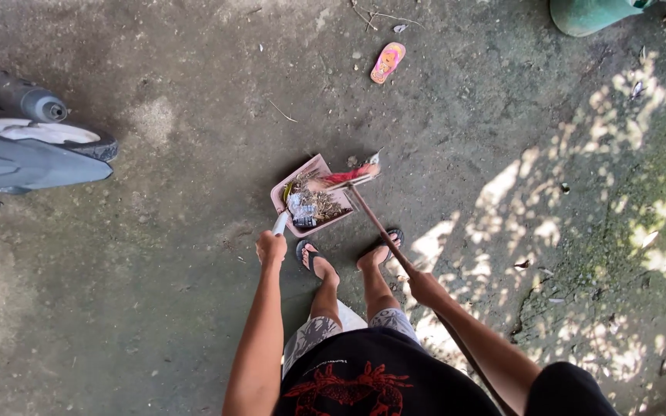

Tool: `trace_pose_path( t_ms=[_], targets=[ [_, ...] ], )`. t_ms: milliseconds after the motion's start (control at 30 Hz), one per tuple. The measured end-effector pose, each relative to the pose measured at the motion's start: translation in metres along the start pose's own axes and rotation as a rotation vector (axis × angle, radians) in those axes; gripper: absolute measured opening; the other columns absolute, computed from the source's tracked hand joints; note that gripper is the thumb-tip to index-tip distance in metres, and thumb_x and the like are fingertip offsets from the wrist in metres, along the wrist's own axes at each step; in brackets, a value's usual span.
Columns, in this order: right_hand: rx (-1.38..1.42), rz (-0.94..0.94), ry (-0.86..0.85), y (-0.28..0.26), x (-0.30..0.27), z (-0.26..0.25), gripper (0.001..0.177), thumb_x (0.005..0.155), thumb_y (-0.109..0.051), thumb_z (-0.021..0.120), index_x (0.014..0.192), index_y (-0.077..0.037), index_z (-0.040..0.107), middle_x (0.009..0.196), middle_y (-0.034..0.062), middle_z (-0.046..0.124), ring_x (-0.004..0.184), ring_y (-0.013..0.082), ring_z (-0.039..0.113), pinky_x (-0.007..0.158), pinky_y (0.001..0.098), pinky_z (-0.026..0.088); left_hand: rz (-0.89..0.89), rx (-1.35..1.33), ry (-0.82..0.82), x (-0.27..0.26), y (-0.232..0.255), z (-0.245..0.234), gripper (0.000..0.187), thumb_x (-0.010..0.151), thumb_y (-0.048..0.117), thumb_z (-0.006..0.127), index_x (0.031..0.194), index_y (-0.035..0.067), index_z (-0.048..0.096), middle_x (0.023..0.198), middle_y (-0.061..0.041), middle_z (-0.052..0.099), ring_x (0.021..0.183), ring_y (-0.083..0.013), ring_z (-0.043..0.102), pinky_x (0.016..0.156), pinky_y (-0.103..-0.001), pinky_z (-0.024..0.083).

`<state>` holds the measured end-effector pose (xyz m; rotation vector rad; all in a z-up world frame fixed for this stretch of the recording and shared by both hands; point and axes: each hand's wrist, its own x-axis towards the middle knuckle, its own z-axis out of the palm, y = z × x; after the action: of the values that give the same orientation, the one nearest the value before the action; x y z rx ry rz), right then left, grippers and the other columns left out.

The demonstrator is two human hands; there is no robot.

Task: Sweeping debris and trash into a dustpan and emptying it into a bin.

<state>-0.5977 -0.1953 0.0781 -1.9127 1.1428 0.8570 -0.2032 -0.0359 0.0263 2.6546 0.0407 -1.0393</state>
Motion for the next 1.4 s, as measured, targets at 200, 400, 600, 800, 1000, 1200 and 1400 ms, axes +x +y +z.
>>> trace_pose_path(
  t_ms=[200,400,600,800,1000,1200,1400],
  targets=[
    [0.159,0.043,0.08,-0.005,0.021,-0.001,0.051,0.1,-0.024,0.052,0.15,-0.018,0.046,0.095,0.0253,0.072,0.083,0.0399,0.072,0.074,0.0537,0.057,0.037,-0.032,0.053,-0.003,-0.029,-0.022,0.03,0.092,0.022,0.065,0.109,-0.002,0.07,0.097,-0.024,0.073,0.072,-0.0358,0.074,0.053,-0.043,0.061],
    [0.046,-0.038,0.192,0.005,0.082,0.037,0.043,0.103,-0.017,0.051,0.144,-0.004,0.048,0.083,0.0212,0.073,0.069,0.0335,0.071,0.058,0.0469,0.057,0.034,-0.049,0.035,0.001,-0.041,-0.025,0.028,0.092,0.018,0.061,0.108,-0.004,0.069,0.096,-0.024,0.074,0.071,-0.0362,0.075,0.053,-0.041,0.057],
    [0.035,0.003,-0.071,0.0,0.029,0.037,0.053,0.101,-0.009,0.048,0.154,-0.009,0.039,0.076,0.0114,0.071,0.056,0.0244,0.067,0.047,0.0381,0.056,0.028,-0.055,-0.004,0.005,-0.042,-0.029,0.029,0.094,0.018,0.06,0.109,-0.004,0.071,0.098,-0.024,0.074,0.071,-0.0354,0.075,0.054,-0.04,0.058],
    [0.018,-0.06,0.061,-0.026,-0.014,0.0,0.06,0.099,-0.017,0.052,0.156,-0.017,0.036,0.079,0.0223,0.073,0.065,0.0359,0.07,0.057,0.0493,0.054,-0.008,-0.161,-0.028,0.006,-0.05,-0.032,0.033,0.091,0.016,0.058,0.114,-0.003,0.07,0.101,-0.023,0.073,0.075,-0.0307,0.074,0.052,-0.039,0.058],
    [0.165,-0.04,0.26,-0.04,0.009,-0.031,0.062,0.096,-0.02,0.056,0.155,-0.014,0.038,0.079,0.0269,0.071,0.07,0.0407,0.069,0.064,0.0519,0.053,-0.275,-0.573,-0.294,0.028,-0.065,-0.032,0.037,0.09,0.01,0.057,0.12,-0.01,0.057,0.099,-0.024,0.061,0.078,-0.0417,0.074,0.061,-0.053,0.06],
    [0.36,-0.063,0.279,-0.065,0.04,-0.057,0.057,0.095,-0.02,0.057,0.151,-0.017,0.047,0.071,0.0222,0.068,0.059,0.0323,0.069,0.059,0.0471,0.054,-0.412,-0.861,-0.504,0.046,-0.071,-0.03,0.033,0.086,0.009,0.068,0.114,-0.002,0.056,0.087,-0.016,0.052,0.064,-0.0275,0.06,0.056,-0.038,0.054],
    [0.419,-0.068,0.276,-0.109,0.013,-0.112,0.057,0.096,-0.024,0.062,0.151,-0.02,0.048,0.067,0.0125,0.063,0.053,0.0222,0.063,0.051,0.0395,0.052,-0.426,-0.875,-0.55,0.038,-0.08,-0.028,0.012,0.085,0.001,0.062,0.093,-0.001,0.054,0.073,-0.008,0.048,0.052,-0.0136,0.046,0.043,-0.027,0.032]
  ],
)
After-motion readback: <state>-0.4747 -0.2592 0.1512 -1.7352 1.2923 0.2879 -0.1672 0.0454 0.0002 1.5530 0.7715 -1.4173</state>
